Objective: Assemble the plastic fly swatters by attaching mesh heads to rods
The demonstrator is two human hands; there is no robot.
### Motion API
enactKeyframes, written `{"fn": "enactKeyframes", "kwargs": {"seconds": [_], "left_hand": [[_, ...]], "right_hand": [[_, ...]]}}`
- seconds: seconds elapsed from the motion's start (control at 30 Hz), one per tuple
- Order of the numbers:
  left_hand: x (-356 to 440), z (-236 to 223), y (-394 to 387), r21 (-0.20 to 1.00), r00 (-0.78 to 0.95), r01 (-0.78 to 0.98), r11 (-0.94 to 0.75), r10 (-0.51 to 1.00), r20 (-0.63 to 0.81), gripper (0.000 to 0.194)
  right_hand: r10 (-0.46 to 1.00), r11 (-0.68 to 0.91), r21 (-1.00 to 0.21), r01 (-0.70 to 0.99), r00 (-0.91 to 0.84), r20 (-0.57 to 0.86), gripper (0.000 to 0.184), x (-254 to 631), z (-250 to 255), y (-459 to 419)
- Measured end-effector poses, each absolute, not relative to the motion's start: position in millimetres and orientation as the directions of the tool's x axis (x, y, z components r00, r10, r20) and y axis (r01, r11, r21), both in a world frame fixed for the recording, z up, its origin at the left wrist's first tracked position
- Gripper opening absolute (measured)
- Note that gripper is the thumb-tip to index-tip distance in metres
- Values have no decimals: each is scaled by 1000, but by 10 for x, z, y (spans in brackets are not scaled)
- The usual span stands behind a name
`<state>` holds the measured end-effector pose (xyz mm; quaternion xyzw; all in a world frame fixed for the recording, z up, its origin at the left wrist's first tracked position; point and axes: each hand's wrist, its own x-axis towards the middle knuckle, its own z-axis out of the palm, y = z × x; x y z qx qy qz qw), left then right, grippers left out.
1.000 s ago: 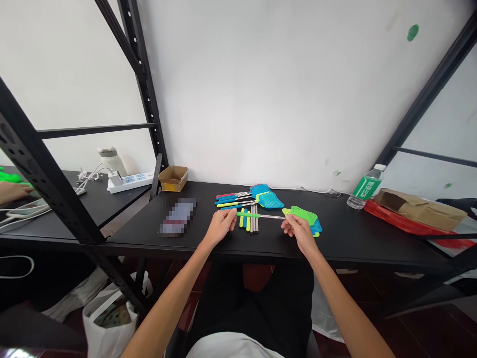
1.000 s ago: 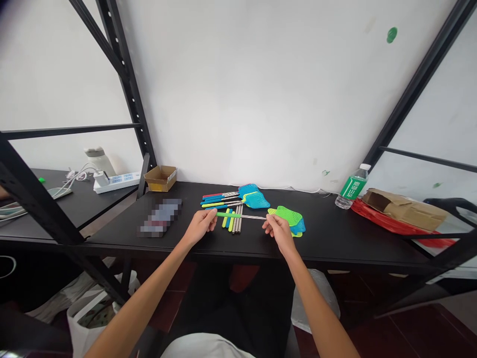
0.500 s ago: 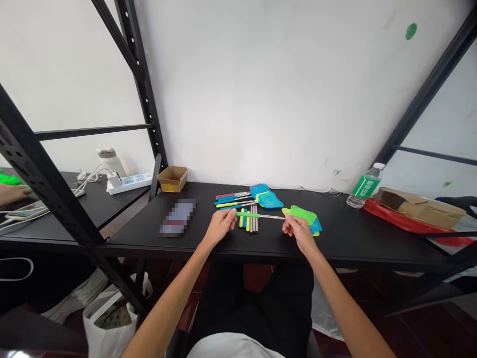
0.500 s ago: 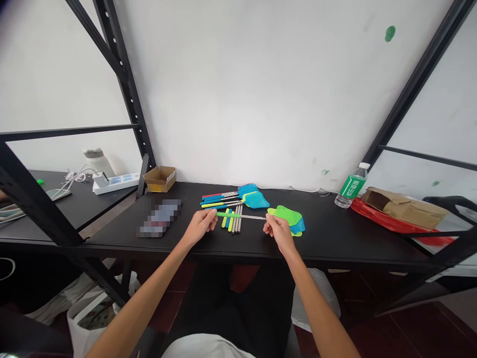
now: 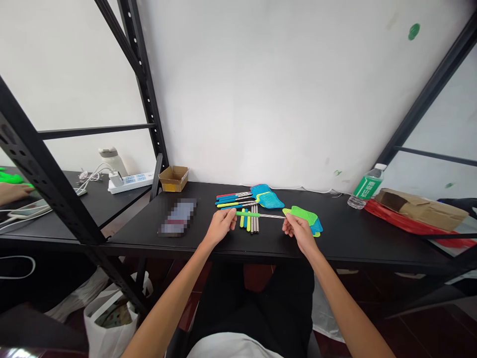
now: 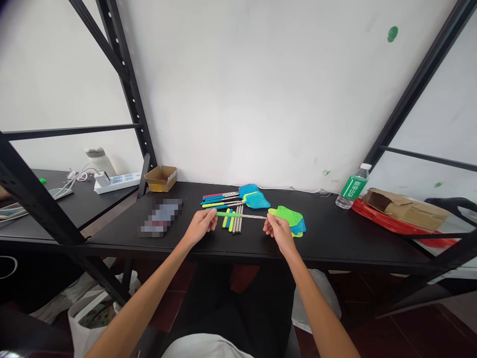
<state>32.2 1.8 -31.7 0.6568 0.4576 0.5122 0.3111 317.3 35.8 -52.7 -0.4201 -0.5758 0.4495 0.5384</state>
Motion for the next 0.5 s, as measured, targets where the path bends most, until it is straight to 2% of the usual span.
{"fn": "enactKeyframes", "kwargs": {"seconds": [0.5], "left_hand": [[324,-302,-39,884,37,345,-316,945,324,65]], "right_hand": [[954,269,-961,-63,-121,275,43,3171,-469,297]]}}
